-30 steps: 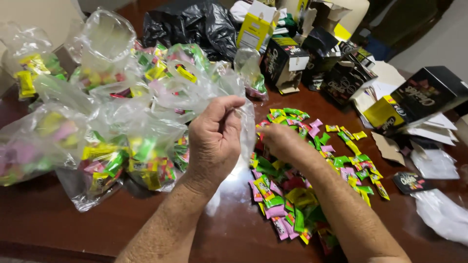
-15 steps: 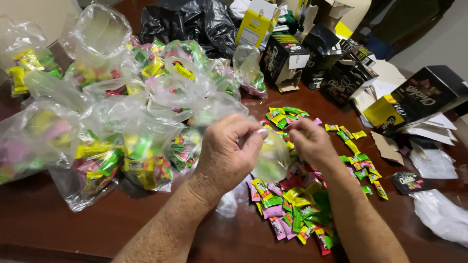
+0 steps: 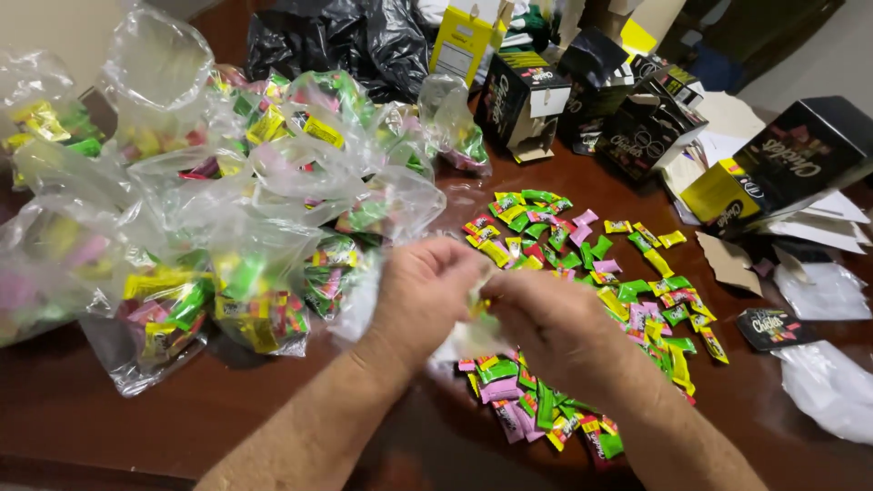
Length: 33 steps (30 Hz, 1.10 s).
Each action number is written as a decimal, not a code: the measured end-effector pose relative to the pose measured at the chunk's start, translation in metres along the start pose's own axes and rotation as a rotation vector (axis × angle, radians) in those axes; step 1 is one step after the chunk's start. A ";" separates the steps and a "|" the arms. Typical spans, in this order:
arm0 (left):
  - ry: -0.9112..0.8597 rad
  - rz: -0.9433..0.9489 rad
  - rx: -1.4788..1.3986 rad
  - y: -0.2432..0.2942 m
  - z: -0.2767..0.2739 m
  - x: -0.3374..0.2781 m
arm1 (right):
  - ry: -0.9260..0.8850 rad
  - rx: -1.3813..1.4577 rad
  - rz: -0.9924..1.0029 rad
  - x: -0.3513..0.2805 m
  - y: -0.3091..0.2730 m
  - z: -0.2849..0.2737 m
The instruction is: Bagging small wrapped candies into clear plastic bags
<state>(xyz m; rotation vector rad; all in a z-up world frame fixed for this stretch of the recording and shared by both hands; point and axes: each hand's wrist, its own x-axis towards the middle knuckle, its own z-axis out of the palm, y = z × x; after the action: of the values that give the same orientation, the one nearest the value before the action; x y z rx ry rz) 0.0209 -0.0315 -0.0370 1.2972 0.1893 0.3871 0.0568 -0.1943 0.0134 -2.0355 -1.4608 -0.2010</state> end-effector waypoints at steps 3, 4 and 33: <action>-0.033 0.118 0.194 0.001 0.009 -0.012 | -0.131 -0.145 0.042 -0.005 -0.010 -0.007; -0.030 0.114 0.191 0.000 0.010 -0.014 | -0.136 -0.144 0.042 -0.008 -0.007 -0.007; 0.204 0.603 0.590 0.034 -0.016 -0.013 | -0.707 -0.449 0.613 0.025 -0.001 0.041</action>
<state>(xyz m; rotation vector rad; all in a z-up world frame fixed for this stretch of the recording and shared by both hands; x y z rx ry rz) -0.0023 -0.0150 -0.0097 1.8938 0.0782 1.0362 0.0565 -0.1506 -0.0076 -3.0181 -1.1196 0.5434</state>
